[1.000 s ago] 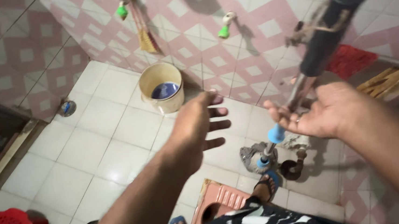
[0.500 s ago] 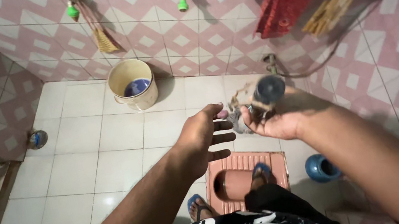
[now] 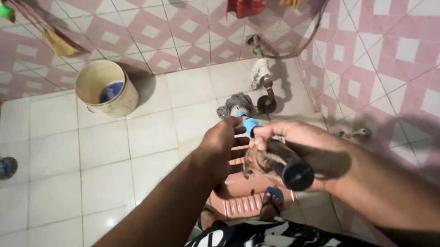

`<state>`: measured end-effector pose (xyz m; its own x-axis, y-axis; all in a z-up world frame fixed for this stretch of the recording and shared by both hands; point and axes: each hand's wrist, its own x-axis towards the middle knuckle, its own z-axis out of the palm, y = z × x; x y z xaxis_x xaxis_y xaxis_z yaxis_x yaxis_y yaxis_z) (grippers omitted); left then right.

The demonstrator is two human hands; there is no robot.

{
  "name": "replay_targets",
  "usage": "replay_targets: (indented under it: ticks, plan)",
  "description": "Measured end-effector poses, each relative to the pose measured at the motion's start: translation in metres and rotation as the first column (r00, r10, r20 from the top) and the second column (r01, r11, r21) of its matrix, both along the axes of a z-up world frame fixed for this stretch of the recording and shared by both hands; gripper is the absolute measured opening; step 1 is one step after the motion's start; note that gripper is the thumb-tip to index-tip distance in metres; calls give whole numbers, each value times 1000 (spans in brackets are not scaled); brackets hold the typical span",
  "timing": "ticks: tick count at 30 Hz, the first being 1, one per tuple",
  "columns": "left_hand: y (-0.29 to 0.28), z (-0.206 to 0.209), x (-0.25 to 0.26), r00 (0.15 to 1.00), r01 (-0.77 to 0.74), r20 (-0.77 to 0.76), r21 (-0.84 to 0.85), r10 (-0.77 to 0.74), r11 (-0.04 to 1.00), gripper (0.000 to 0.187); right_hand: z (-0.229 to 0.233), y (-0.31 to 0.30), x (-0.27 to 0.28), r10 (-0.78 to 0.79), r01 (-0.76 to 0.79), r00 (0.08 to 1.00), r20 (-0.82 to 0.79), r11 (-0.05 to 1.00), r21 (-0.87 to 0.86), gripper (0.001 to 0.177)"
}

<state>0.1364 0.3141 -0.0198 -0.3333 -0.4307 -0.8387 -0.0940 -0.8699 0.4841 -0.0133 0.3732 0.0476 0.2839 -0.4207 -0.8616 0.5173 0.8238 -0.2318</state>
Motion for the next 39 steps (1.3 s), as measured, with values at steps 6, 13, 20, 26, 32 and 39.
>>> replay_targets:
  ticks: [6, 13, 20, 26, 32, 39]
  plan:
    - [20, -36, -56, 977, -209, 16, 280, 214, 937, 58, -31, 36, -55, 191, -210, 959, 212, 975, 73, 32]
    - [45, -78, -111, 959, -251, -6, 437, 282, 864, 68, -53, 67, -130, 220, -233, 968, 119, 965, 116, 22]
    - [62, -73, -161, 941, -251, -49, 565, 335, 786, 59, -54, 102, -172, 393, -347, 901, -184, 907, 240, 7]
    - [67, -76, -196, 981, -171, 31, 615, 193, 770, 65, -4, 133, -181, 657, -614, 614, -437, 746, 258, 14]
    - [61, -117, -196, 999, 53, -21, 562, -50, 825, 30, 26, 114, -160, 735, -738, 432, -523, 621, 263, 21]
    - [33, -127, -152, 997, -67, 0, 544, 80, 837, 27, 21, 73, -132, 805, -831, 328, -495, 495, 254, 17]
